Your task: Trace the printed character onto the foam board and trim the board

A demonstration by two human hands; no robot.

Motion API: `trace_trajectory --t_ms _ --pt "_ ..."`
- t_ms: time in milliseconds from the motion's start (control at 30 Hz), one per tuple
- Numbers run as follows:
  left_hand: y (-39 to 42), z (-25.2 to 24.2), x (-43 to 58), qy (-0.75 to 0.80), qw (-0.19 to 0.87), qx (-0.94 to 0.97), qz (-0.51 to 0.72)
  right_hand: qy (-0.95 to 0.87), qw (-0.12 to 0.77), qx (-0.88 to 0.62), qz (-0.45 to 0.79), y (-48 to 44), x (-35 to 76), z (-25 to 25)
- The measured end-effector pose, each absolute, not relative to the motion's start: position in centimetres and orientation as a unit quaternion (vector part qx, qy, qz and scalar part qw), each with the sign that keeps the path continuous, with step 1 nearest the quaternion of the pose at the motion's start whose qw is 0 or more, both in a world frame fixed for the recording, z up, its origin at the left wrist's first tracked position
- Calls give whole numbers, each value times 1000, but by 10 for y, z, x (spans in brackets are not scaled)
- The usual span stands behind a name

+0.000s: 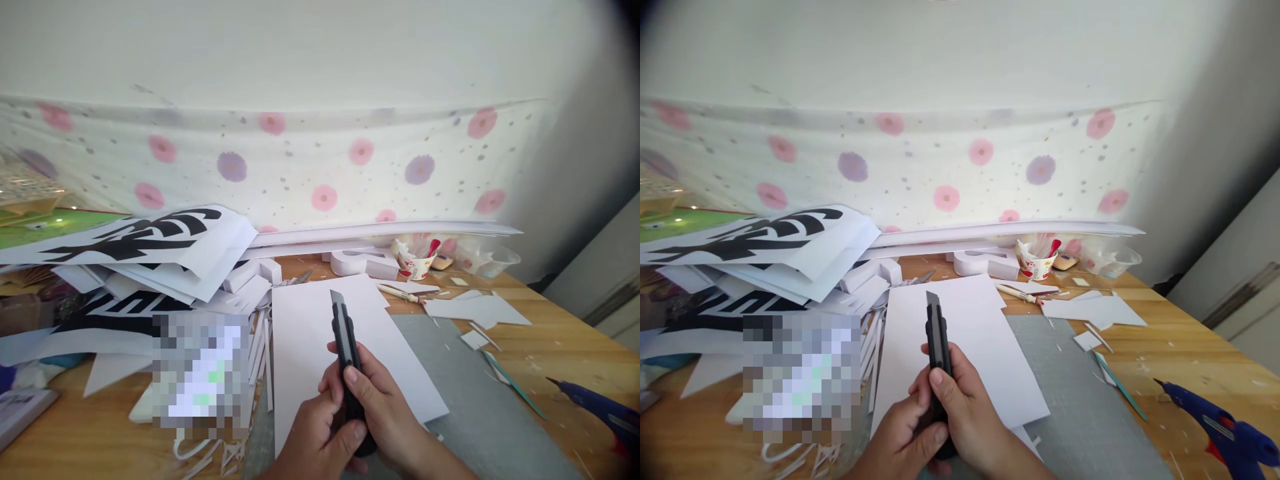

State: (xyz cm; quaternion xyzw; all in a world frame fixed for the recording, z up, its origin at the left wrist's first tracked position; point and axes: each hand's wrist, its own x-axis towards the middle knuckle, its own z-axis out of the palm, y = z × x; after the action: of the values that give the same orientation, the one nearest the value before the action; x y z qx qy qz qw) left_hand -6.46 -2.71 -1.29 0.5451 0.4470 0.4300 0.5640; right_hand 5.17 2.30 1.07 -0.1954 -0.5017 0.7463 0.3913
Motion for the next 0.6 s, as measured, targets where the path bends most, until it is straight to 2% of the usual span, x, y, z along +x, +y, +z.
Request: trace_trajectory --t_ms 167,400,600 --pt "-30 -13 -66 485 547 547 407 -477 397 -167 766 23 53 9" --pt "-34 0 -65 510 468 562 453 -409 413 -132 803 21 51 6" --pt "-33 -16 -67 487 407 625 455 -409 420 -97 804 19 49 11"
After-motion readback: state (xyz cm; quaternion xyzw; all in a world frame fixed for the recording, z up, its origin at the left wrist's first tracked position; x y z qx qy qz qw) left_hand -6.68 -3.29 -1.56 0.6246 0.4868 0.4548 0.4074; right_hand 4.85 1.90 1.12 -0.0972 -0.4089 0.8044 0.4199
